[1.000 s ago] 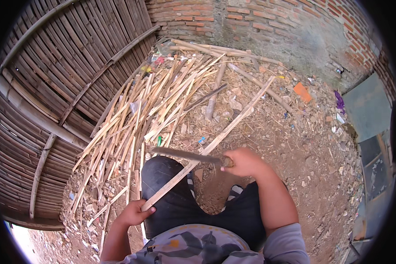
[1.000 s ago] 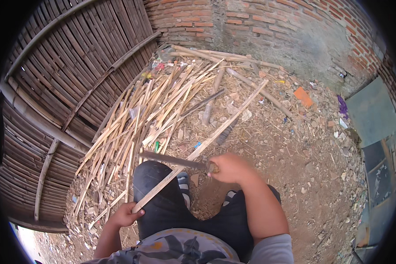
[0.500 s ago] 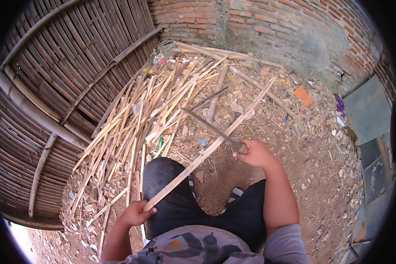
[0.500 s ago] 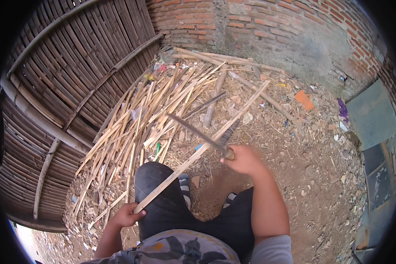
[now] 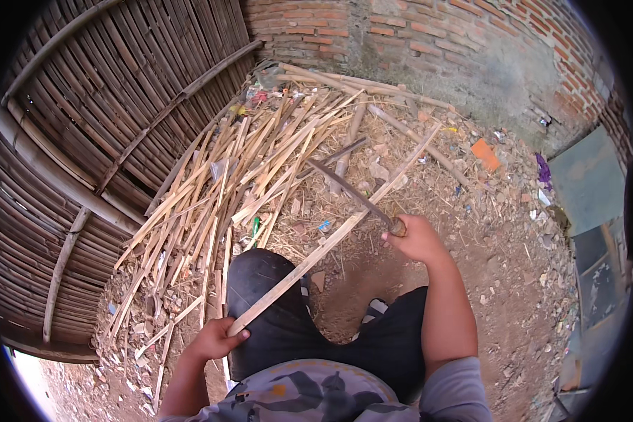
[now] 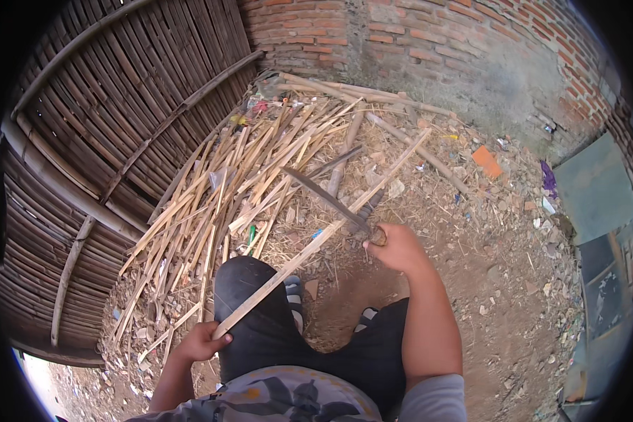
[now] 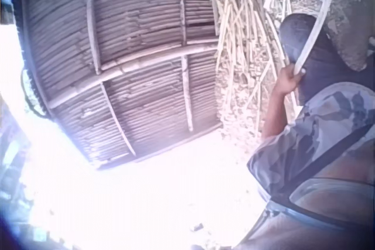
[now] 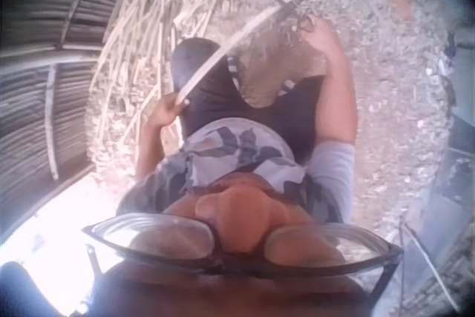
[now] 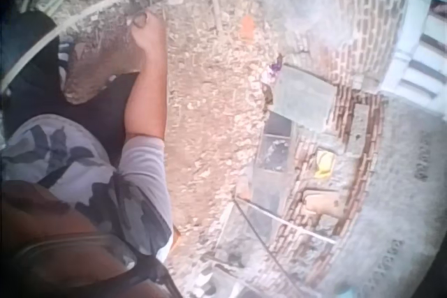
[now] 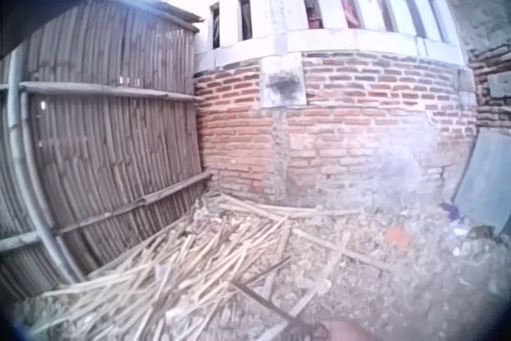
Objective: The person thins wood strips using a large knife. They hold a strip of wood in one hand and repeatedly shave the surface with a knife held in the other hand.
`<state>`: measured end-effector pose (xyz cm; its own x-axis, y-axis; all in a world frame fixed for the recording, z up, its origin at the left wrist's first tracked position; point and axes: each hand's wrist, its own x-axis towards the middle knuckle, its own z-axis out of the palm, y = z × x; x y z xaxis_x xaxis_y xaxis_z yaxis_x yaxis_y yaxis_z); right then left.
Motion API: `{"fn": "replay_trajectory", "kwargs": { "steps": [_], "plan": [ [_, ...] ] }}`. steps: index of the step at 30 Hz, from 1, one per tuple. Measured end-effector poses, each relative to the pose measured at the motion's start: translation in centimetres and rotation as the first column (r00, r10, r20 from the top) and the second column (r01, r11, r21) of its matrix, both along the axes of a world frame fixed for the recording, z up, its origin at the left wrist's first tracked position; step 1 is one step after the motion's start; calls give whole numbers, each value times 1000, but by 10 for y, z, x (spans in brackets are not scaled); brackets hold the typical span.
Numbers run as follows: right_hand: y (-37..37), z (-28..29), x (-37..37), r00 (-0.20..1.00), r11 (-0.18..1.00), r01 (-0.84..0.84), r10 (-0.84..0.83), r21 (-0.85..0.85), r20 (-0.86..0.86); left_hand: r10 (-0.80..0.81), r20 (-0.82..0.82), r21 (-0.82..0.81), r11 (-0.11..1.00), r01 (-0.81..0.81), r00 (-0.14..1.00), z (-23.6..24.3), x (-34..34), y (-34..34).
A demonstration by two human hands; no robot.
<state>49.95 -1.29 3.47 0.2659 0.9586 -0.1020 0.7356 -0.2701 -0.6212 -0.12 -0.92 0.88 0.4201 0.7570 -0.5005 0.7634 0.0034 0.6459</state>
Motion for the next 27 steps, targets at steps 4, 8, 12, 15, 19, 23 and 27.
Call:
{"fn": "replay_trajectory", "kwargs": {
  "steps": [4,8,12,15,19,23,27],
  "plan": [
    [-3,5,-23,990,991,-131,129,42,50,-4,0,4,1000,4,1000,-6,-3,1],
    [-5,15,-64,882,900,-418,434,-119,182,15,-15,-16,1000,-15,1000,-6,-5,0],
    [-3,3,-53,830,844,-524,536,-110,153,40,-30,-5,999,-40,999,-3,-5,-4],
    [1,7,-11,979,965,-194,201,-174,21,18,-16,27,999,-17,1000,-7,-5,-2],
    [-1,10,3,998,997,61,-59,-46,30,-9,-12,12,1000,9,1000,-10,-5,1],
    [-4,9,-30,969,975,-214,219,-52,115,4,7,2,1000,-4,1000,-12,-6,0],
    [-6,11,-59,854,870,-479,492,-111,169,9,8,5,1000,-9,1000,-17,-13,-2]
  ]
}}
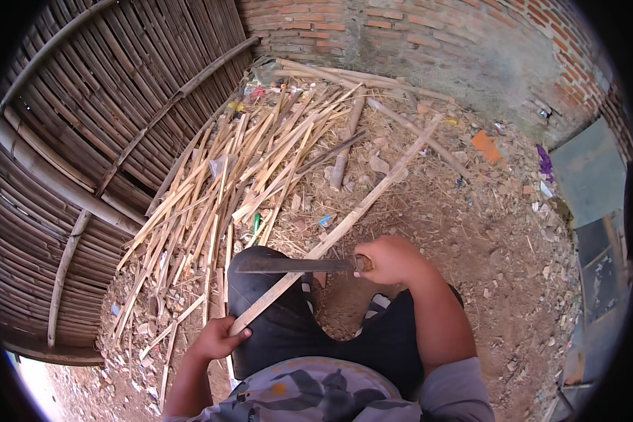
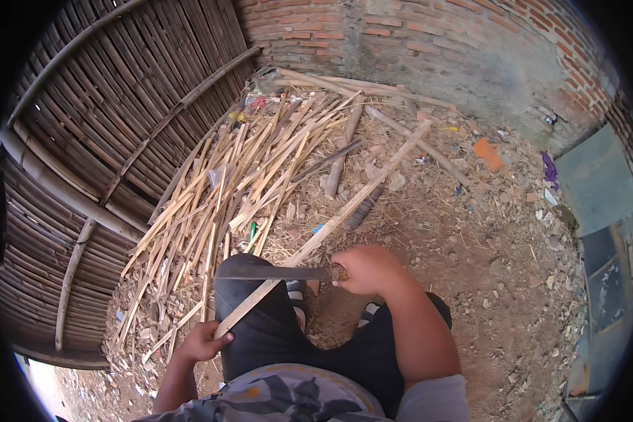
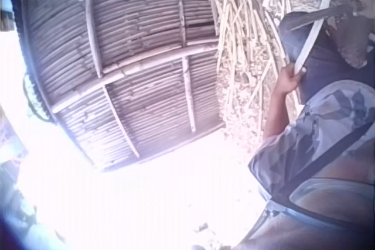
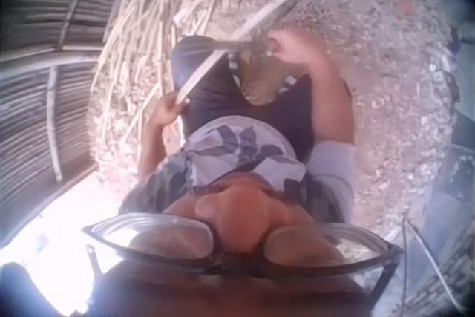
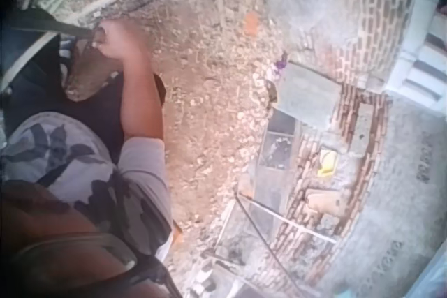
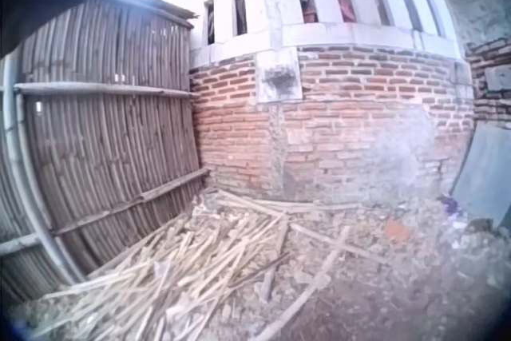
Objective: The person thins wood strips using a large knife. They hold a strip of wood in one hand and repeatedly shave the surface with a knife held in the other hand.
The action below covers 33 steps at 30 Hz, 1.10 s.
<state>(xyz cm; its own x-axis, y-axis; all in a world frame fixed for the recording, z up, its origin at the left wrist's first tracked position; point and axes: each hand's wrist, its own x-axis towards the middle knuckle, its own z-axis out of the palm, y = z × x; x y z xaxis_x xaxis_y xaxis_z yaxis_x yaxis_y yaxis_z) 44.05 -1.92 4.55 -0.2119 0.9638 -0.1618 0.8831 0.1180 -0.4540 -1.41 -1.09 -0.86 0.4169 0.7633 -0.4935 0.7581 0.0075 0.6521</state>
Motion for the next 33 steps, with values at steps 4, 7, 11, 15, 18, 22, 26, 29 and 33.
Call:
{"fn": "replay_trajectory", "kwargs": {
  "steps": [4,7,11,15,18,22,26,29,33],
  "plan": [
    [6,-8,33,975,969,182,-200,-167,-97,2,18,67,998,-3,1000,5,7,-1],
    [6,-2,60,863,872,483,-490,-81,-120,-29,-36,37,999,30,999,11,8,0],
    [0,8,50,881,891,453,-452,-27,-139,-20,-12,13,1000,20,1000,2,6,1],
    [1,4,3,994,994,105,-105,-30,3,0,-10,7,1000,0,1000,7,9,-1],
    [0,9,-6,998,997,-42,44,-60,38,1,-31,20,1000,-1,1000,8,6,-2],
    [3,-4,32,968,985,175,-173,-8,-183,1,-17,80,997,0,1000,7,8,-3],
    [0,6,61,828,839,544,-540,-20,-153,0,-24,0,1000,0,1000,10,10,1],
    [-1,5,51,866,877,478,-479,-44,-140,-6,-31,-4,1000,5,999,8,9,1],
    [0,2,17,987,986,155,-158,-68,-33,16,1,-19,1000,-16,1000,2,6,0]
  ]
}}
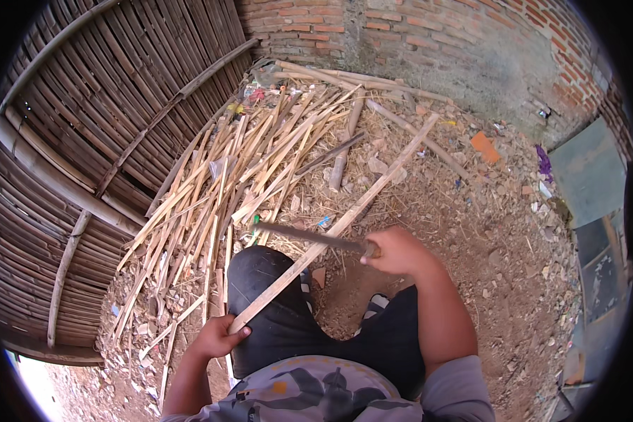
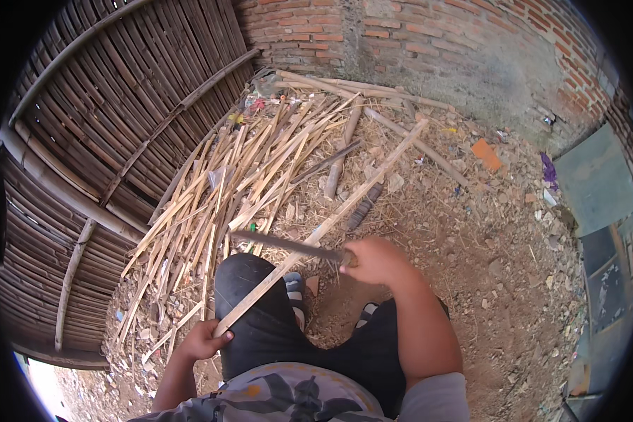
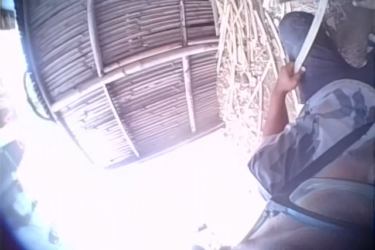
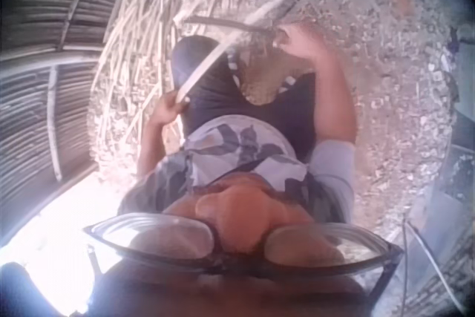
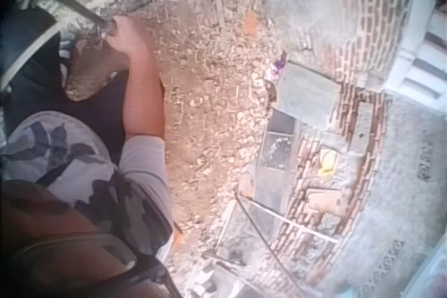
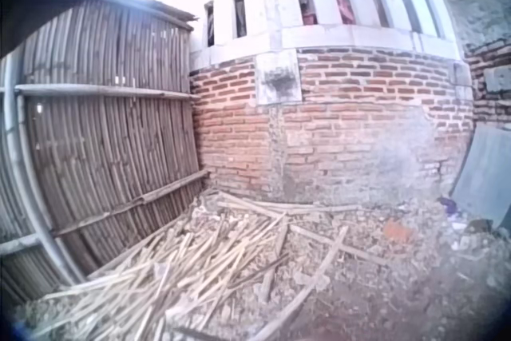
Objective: The person thins wood strips using a large knife. They hold a strip of wood in one hand and repeatedly shave the surface with a knife held in the other hand.
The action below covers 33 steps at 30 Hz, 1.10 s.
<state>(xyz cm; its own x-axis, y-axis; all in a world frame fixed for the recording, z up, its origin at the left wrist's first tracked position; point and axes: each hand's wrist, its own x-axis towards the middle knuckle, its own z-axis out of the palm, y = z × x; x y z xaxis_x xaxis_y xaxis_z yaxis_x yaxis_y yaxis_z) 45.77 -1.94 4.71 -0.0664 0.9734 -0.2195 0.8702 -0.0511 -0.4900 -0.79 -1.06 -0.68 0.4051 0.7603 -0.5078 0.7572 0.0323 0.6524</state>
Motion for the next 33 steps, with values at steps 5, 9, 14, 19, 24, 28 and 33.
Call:
{"fn": "replay_trajectory", "kwargs": {
  "steps": [5,9,14,19,24,28,33],
  "plan": [
    [2,-4,-7,993,994,-105,103,-29,-61,33,4,35,999,-33,999,1,-3,-5],
    [2,-5,45,940,950,310,-311,-32,-141,13,10,45,999,-13,1000,-5,-1,-2],
    [-1,-4,44,936,945,322,-307,64,-170,-31,-43,45,998,33,999,5,2,0],
    [-1,-1,-5,998,998,-58,58,26,-15,-15,-16,39,999,16,1000,1,-1,-2],
    [5,10,-5,992,985,-84,68,-153,-108,14,-18,87,996,-12,1000,4,-1,-5],
    [4,-10,45,953,961,277,-276,-5,-123,-23,-45,47,999,25,999,6,3,0],
    [3,4,28,919,934,350,-357,-72,-165,-20,-63,41,999,23,998,3,2,0]
  ]
}}
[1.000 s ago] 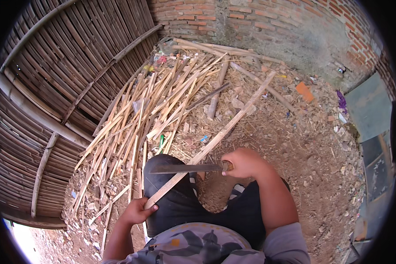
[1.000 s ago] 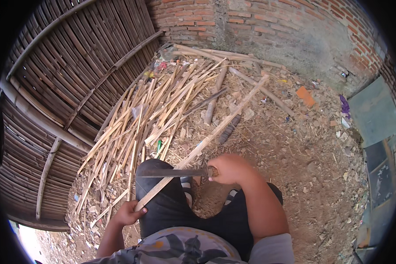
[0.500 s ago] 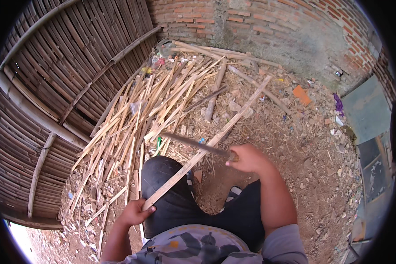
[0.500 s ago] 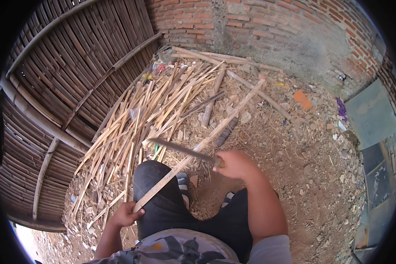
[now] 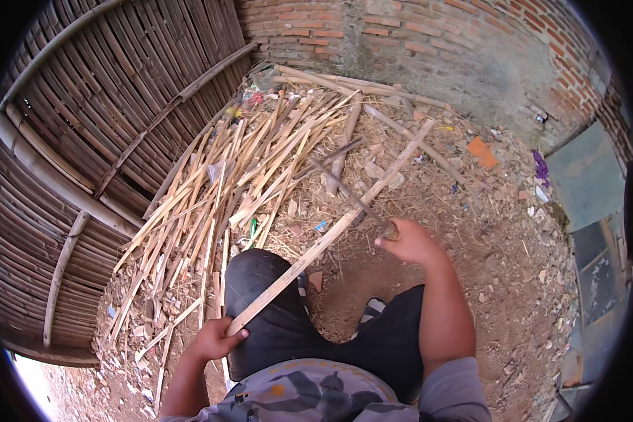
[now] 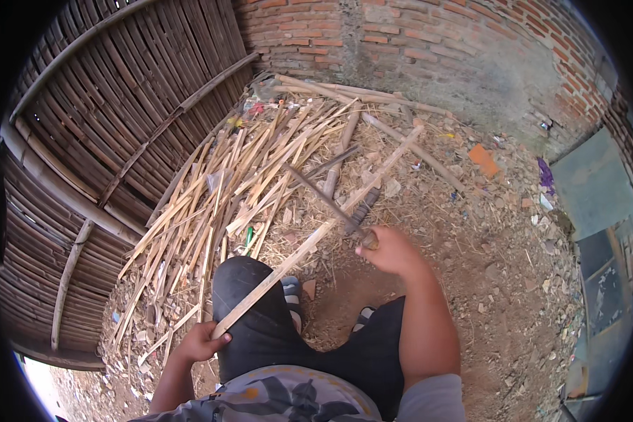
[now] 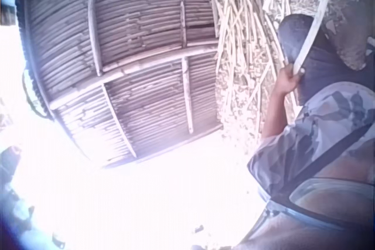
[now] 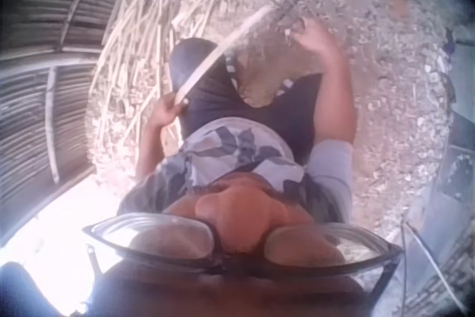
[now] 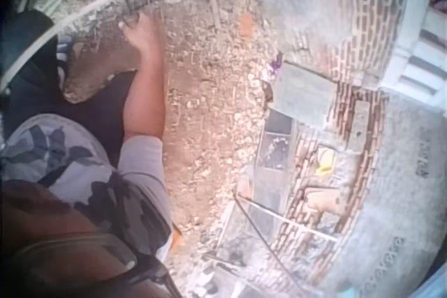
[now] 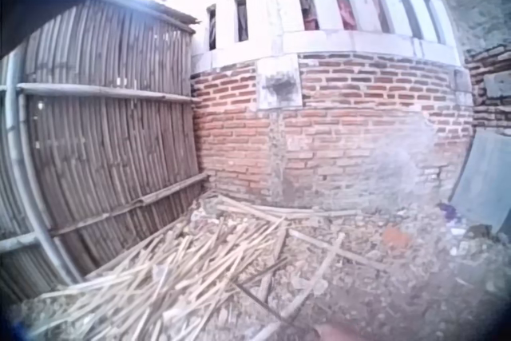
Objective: The person thins wood strips using a large knife. They hold a strip of wood in one hand and repeatedly shave the surface with a knife held in the other hand.
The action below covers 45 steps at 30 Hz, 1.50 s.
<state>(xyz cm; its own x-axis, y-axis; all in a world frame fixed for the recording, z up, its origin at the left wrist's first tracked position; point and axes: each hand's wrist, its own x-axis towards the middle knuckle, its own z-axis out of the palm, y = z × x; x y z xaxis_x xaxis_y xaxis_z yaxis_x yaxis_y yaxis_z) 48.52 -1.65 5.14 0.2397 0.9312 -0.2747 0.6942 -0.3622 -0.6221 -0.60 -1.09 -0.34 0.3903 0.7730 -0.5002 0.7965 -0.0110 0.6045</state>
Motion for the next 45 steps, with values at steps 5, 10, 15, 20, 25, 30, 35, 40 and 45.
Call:
{"fn": "replay_trajectory", "kwargs": {
  "steps": [5,10,15,20,25,30,35,40,45],
  "plan": [
    [-1,-2,-41,880,897,-442,440,-30,181,18,9,2,1000,-18,1000,3,0,-3],
    [3,-11,-19,919,919,-393,394,-32,29,1,-19,40,999,0,1000,8,4,-3],
    [2,-12,22,996,998,31,-35,57,80,-32,-37,64,997,34,999,11,8,-1],
    [-1,-2,-18,975,979,-204,203,9,90,-19,-42,50,999,21,999,3,3,-2],
    [5,-5,-49,816,829,-550,559,-104,147,1,-60,42,999,2,998,3,-2,-4],
    [11,-26,12,992,992,-127,128,-23,12,-5,-22,44,999,5,1000,7,5,-2],
    [2,-19,8,997,997,-66,65,44,30,-12,-42,28,1000,13,999,8,7,-1],
    [0,-4,-42,888,900,-430,436,-73,144,-6,-43,47,999,8,999,4,1,-2],
    [11,-10,-15,935,929,-350,355,-118,23,-1,-53,64,998,4,999,11,4,-5]
  ]
}}
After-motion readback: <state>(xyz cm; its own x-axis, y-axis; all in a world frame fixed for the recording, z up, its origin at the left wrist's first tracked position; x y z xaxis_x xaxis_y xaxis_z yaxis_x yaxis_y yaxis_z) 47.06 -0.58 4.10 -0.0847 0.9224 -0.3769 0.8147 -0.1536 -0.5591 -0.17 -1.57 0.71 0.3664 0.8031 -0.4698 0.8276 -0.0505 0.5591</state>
